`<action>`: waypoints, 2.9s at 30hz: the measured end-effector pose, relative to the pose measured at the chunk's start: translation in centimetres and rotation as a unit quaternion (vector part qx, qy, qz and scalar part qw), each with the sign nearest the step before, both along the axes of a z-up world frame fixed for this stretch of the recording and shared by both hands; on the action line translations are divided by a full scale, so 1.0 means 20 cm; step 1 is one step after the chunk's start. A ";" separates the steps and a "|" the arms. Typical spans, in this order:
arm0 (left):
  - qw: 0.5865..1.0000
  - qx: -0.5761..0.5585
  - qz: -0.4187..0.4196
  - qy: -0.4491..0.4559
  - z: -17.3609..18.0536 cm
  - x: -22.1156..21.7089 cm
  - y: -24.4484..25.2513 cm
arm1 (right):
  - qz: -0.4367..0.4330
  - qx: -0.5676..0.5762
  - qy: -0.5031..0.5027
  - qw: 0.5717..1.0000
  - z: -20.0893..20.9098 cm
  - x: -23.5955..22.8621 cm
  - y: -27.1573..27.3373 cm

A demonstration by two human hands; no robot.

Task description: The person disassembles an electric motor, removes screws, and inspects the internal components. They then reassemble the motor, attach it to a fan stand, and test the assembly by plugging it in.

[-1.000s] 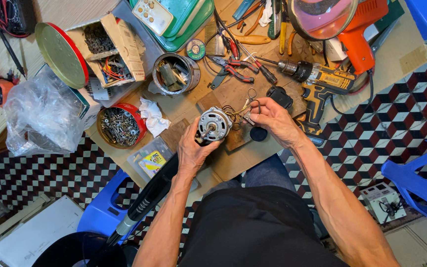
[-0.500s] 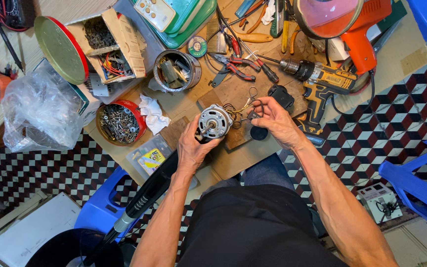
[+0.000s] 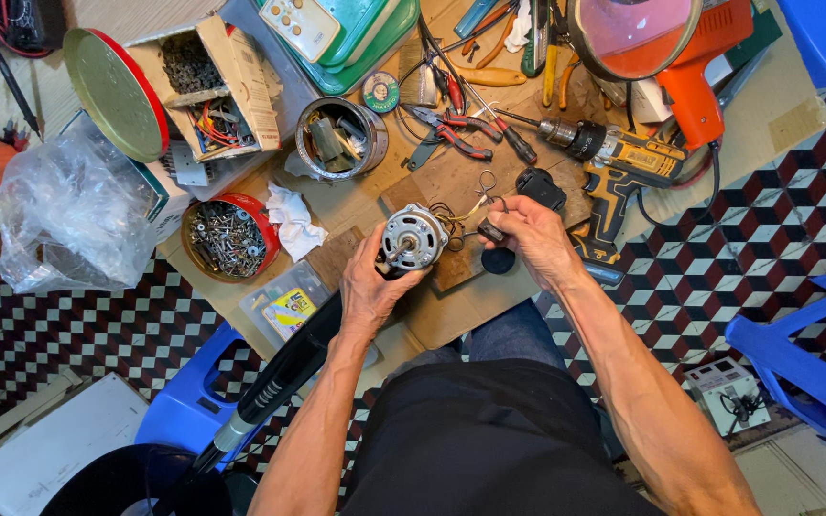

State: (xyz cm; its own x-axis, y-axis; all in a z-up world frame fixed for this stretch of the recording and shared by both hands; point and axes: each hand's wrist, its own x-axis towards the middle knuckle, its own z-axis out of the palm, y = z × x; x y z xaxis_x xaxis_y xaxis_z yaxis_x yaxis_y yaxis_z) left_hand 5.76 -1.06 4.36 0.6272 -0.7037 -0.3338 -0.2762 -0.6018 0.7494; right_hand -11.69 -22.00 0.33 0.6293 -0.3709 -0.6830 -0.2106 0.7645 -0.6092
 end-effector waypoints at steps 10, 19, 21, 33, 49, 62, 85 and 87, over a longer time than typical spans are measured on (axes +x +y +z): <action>1.000 -0.001 0.005 0.008 -0.01 0.00 0.00 | -0.029 0.161 -0.014 0.986 -0.07 -0.06 -0.07; 1.000 -0.002 0.009 0.010 0.02 0.00 -0.01 | -0.041 0.192 -0.018 0.980 -0.14 -0.08 -0.07; 1.000 0.005 0.011 0.015 0.02 0.00 -0.01 | -0.041 0.190 -0.012 0.981 -0.13 -0.08 -0.07; 1.000 0.001 0.008 0.014 0.01 0.00 -0.01 | 0.001 0.124 -0.030 0.992 0.10 0.00 -0.07; 1.000 0.008 0.014 0.012 0.01 0.00 -0.01 | 0.063 0.004 -0.010 0.998 0.09 0.00 -0.06; 0.999 0.017 0.016 0.024 0.05 0.01 -0.03 | 0.069 -0.058 0.021 0.996 0.06 -0.02 -0.06; 1.000 0.010 0.015 0.024 0.07 0.01 -0.05 | 0.016 0.035 -0.042 0.998 0.16 -0.07 -0.06; 0.999 0.011 0.018 0.025 0.07 0.01 -0.05 | 0.015 0.036 -0.040 0.998 0.17 -0.07 -0.06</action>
